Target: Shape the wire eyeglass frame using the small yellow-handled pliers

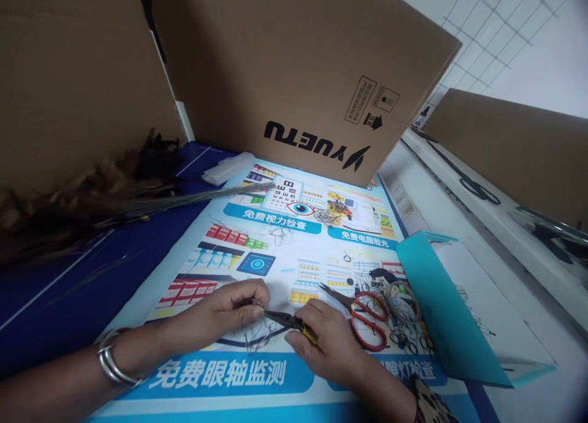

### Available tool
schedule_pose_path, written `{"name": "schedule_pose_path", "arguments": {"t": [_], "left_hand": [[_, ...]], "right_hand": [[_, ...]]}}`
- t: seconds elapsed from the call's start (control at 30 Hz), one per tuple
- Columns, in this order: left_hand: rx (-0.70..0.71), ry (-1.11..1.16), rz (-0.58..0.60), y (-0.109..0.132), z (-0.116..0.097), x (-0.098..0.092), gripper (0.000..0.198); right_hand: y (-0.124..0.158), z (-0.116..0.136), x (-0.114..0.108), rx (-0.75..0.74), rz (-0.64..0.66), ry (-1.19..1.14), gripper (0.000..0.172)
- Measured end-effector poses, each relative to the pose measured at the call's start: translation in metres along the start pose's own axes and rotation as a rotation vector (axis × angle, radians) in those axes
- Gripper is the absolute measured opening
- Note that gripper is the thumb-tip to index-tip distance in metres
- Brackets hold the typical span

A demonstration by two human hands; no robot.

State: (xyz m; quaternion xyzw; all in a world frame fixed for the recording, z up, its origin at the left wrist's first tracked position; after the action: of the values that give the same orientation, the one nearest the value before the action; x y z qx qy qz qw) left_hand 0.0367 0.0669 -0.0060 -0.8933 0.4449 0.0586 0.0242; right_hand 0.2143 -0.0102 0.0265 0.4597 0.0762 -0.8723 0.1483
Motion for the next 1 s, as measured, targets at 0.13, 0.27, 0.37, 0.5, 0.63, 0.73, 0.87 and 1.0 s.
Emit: {"name": "schedule_pose_path", "arguments": {"t": [0.13, 0.27, 0.37, 0.5, 0.63, 0.73, 0.87, 1.0], "left_hand": [[-0.005, 0.010, 0.031, 0.000, 0.001, 0.001, 0.029], [-0.034, 0.059, 0.080, 0.000, 0.001, 0.004, 0.032], [-0.058, 0.100, 0.118, 0.000, 0.000, 0.007, 0.036], [-0.082, 0.151, 0.155, 0.001, -0.001, 0.009, 0.039], [-0.096, 0.196, 0.175, 0.002, -0.001, 0.012, 0.037], [-0.087, 0.214, 0.197, 0.003, -0.002, 0.013, 0.036], [-0.080, 0.212, 0.208, 0.003, -0.002, 0.013, 0.035], [-0.065, 0.167, 0.178, 0.002, -0.003, 0.010, 0.037]], "right_hand": [[0.000, 0.000, 0.001, -0.014, 0.013, 0.017, 0.027], [0.000, 0.001, 0.001, -0.036, 0.020, 0.031, 0.028], [0.000, 0.003, 0.001, -0.054, 0.019, 0.044, 0.029], [-0.001, 0.005, 0.002, -0.096, 0.014, 0.049, 0.031], [-0.001, 0.006, 0.005, -0.137, -0.003, 0.064, 0.033], [-0.001, 0.006, 0.007, -0.157, -0.006, 0.074, 0.035], [0.000, 0.003, 0.008, -0.157, -0.011, 0.093, 0.035], [0.001, 0.001, 0.008, -0.135, -0.021, 0.144, 0.033]]}}
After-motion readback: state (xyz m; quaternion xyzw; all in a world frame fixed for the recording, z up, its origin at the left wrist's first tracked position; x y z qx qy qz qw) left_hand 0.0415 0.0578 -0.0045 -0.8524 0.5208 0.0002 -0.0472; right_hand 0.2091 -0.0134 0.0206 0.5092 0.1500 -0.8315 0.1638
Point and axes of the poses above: each hand's wrist, its own y-axis away from the middle knuckle, its own x-axis out of the palm, z = x × y, the point moved 5 cm from there along -y, towards the middle knuckle
